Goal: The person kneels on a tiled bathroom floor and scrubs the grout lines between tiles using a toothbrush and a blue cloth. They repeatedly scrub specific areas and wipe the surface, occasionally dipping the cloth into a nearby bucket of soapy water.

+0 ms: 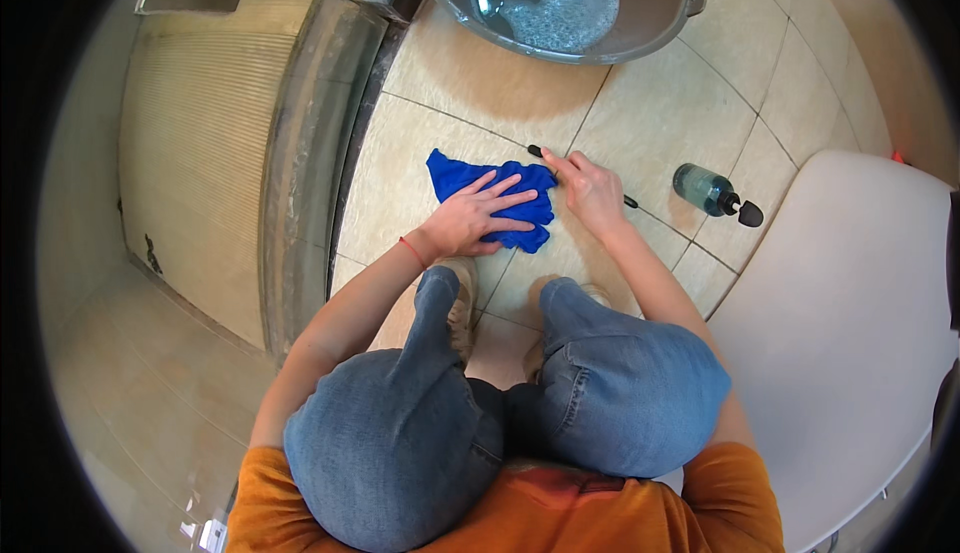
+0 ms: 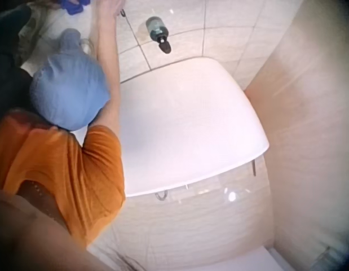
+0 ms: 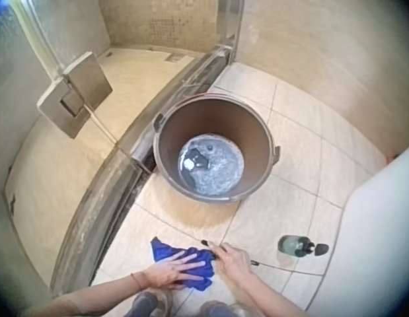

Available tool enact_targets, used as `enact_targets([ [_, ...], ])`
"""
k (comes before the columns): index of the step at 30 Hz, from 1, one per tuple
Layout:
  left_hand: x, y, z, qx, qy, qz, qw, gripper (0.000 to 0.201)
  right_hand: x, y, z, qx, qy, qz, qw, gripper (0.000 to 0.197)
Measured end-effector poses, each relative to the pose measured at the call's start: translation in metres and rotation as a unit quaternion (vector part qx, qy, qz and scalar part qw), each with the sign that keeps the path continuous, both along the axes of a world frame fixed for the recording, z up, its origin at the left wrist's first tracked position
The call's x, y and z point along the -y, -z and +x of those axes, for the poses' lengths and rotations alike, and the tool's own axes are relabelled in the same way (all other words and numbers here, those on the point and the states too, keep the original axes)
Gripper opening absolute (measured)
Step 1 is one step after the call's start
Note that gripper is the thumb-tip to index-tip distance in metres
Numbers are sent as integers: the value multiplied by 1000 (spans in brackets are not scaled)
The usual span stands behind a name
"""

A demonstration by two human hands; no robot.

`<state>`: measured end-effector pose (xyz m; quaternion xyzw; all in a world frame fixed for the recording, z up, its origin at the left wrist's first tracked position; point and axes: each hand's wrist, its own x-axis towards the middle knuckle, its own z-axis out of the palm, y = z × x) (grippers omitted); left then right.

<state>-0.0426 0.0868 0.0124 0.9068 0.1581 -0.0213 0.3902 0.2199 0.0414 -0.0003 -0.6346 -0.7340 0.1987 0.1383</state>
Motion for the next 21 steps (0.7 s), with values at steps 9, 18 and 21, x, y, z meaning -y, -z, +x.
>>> enact_targets([
  [9,0,1,-1,-2,1,5,1000,64,-3,2,-7,-1,-14,-7,1000,64],
  [18,-2,2,-2,2,-6,6,1000,66,11,4,8,-9,12,-4,1000,54],
  [21,0,4,1,-4,-1,-1,1000,66,-12,14,-19,-22,8,27,999,53],
])
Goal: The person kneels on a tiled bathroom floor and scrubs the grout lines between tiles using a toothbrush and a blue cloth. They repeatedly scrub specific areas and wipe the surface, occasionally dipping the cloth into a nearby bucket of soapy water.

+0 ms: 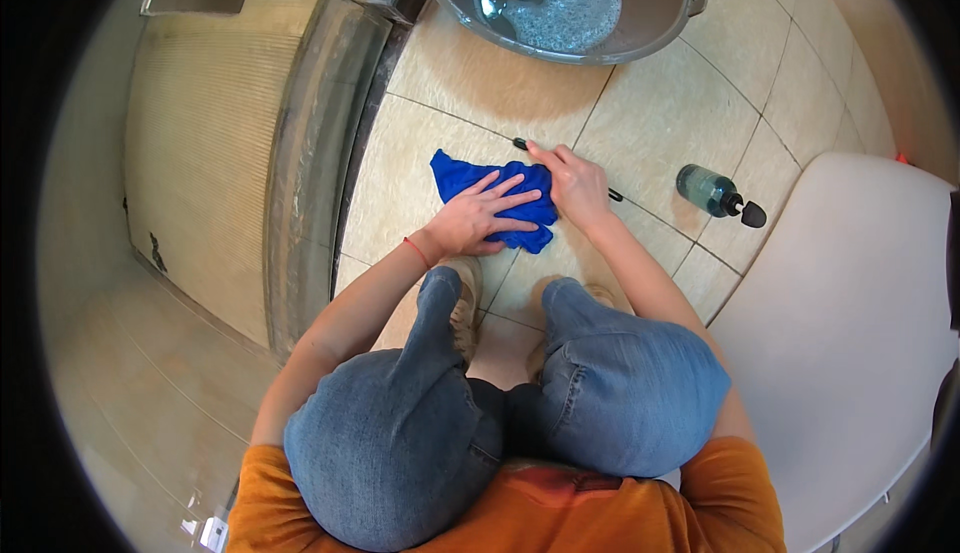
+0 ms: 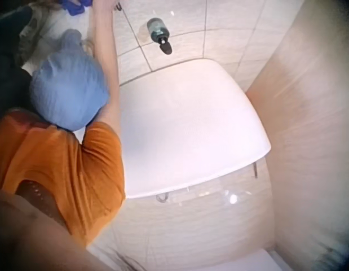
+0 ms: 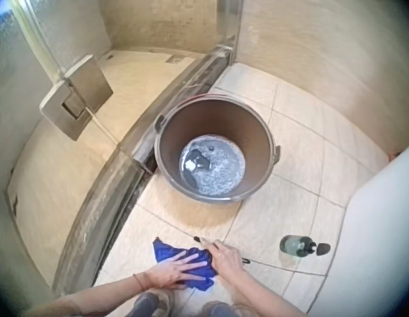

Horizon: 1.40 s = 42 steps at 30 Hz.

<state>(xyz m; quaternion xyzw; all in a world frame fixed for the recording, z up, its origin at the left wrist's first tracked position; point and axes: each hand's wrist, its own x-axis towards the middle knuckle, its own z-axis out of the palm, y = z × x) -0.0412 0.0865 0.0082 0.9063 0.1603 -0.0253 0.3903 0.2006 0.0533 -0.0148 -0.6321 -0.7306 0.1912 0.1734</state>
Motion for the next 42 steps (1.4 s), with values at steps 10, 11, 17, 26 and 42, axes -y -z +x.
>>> enact_targets([
  [10,-3,-3,-1,-4,-1,21,1000,65,10,-8,16,28,-31,-9,999,59],
  [11,-1,-2,0,-4,-1,15,1000,64,-1,-7,5,24,-33,1,999,59],
  [17,0,-3,-6,-13,-5,8,1000,65,-1,-7,5,43,-39,-6,998,58],
  [26,-4,-1,-2,-6,-4,10,1000,69,-28,-3,-19,38,-50,31,998,63],
  [42,0,3,-5,-10,0,23,1000,70,-6,-11,10,47,-62,-12,997,60],
])
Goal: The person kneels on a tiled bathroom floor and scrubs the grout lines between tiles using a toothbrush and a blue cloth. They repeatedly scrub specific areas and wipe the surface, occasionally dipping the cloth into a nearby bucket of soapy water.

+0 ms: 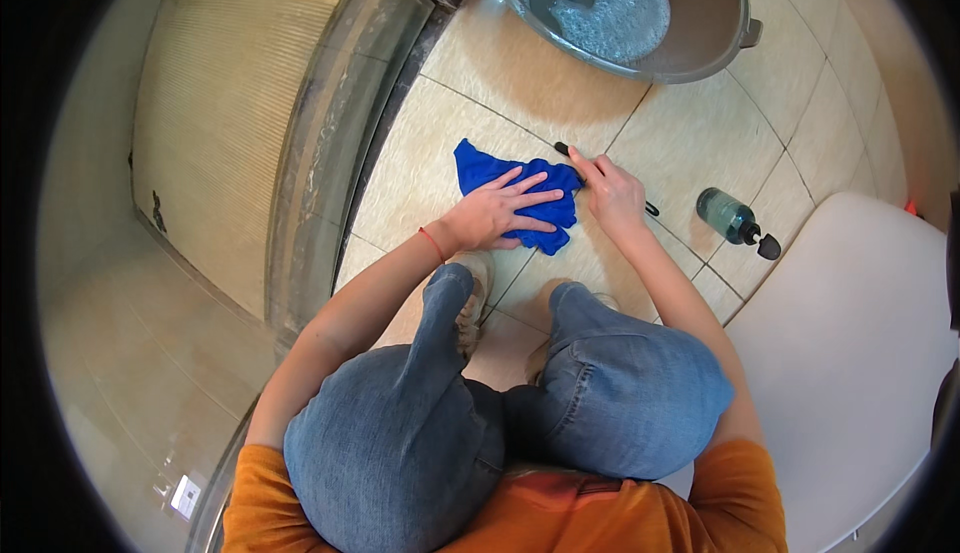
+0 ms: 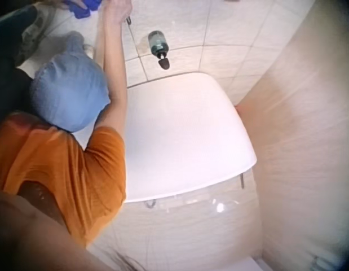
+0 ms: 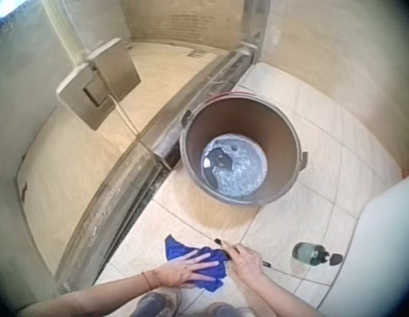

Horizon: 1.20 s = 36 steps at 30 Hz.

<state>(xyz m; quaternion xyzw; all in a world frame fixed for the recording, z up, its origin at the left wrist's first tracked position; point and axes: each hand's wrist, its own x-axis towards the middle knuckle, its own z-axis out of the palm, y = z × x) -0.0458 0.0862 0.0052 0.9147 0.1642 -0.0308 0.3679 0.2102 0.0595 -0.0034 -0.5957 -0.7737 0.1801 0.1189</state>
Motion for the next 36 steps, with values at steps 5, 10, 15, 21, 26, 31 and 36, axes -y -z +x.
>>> enact_targets([
  [5,1,-3,0,-8,-6,-2,1000,63,-16,9,-24,16,-5,32,999,65],
  [10,0,-6,-1,-5,-9,-6,1000,66,11,5,1,21,-13,3,1000,68],
  [15,0,-3,0,-10,-5,-4,1000,70,-9,12,-26,-2,-5,43,999,66],
  [21,7,-2,-4,-17,-4,13,1000,71,-17,-1,-34,-26,-27,36,999,64],
  [26,3,-4,-1,-19,-8,19,1000,69,5,5,-10,-13,-2,7,1000,63],
  [31,5,-5,1,-19,-6,7,1000,71,-35,7,-45,-11,-12,26,1000,61],
  [36,4,-8,-1,-22,-5,26,999,67,1,6,-18,0,-4,-29,1000,66],
])
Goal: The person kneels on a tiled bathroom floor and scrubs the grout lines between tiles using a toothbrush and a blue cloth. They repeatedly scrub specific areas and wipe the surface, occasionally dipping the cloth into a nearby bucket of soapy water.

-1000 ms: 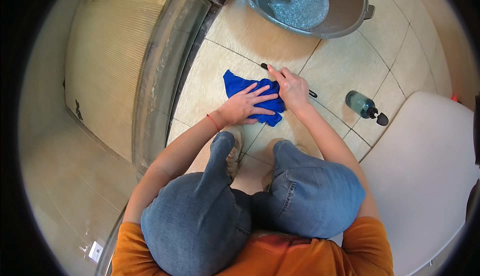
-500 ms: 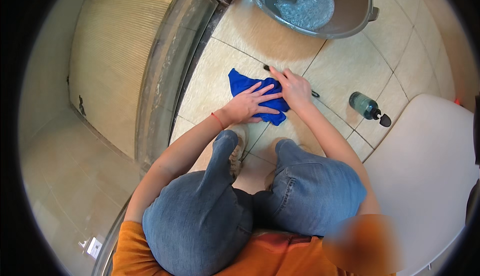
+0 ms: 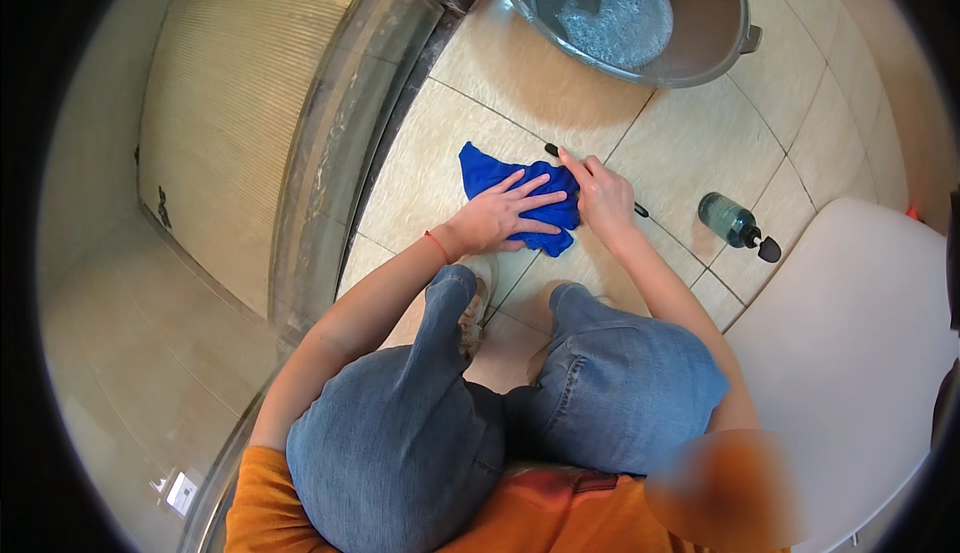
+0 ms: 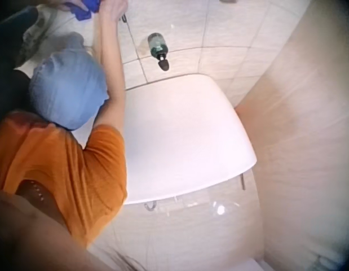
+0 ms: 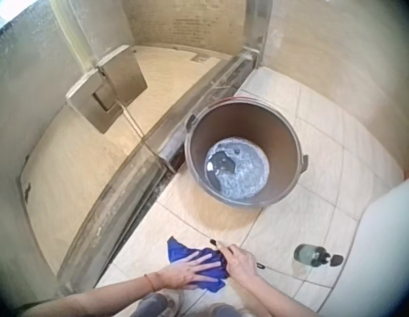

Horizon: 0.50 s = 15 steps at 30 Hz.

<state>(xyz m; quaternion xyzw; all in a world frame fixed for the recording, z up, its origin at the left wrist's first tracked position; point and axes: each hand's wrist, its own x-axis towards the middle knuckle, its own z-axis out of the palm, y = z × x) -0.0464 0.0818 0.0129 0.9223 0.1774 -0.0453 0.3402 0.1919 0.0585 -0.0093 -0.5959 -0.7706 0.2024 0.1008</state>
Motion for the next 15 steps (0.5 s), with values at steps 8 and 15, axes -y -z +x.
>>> enact_targets([
  [8,1,4,-1,-13,-5,-18,1000,69,-40,0,-38,-22,-35,38,998,57],
  [15,2,3,-2,6,-18,-16,1000,69,-20,3,-22,-28,19,41,999,57],
])
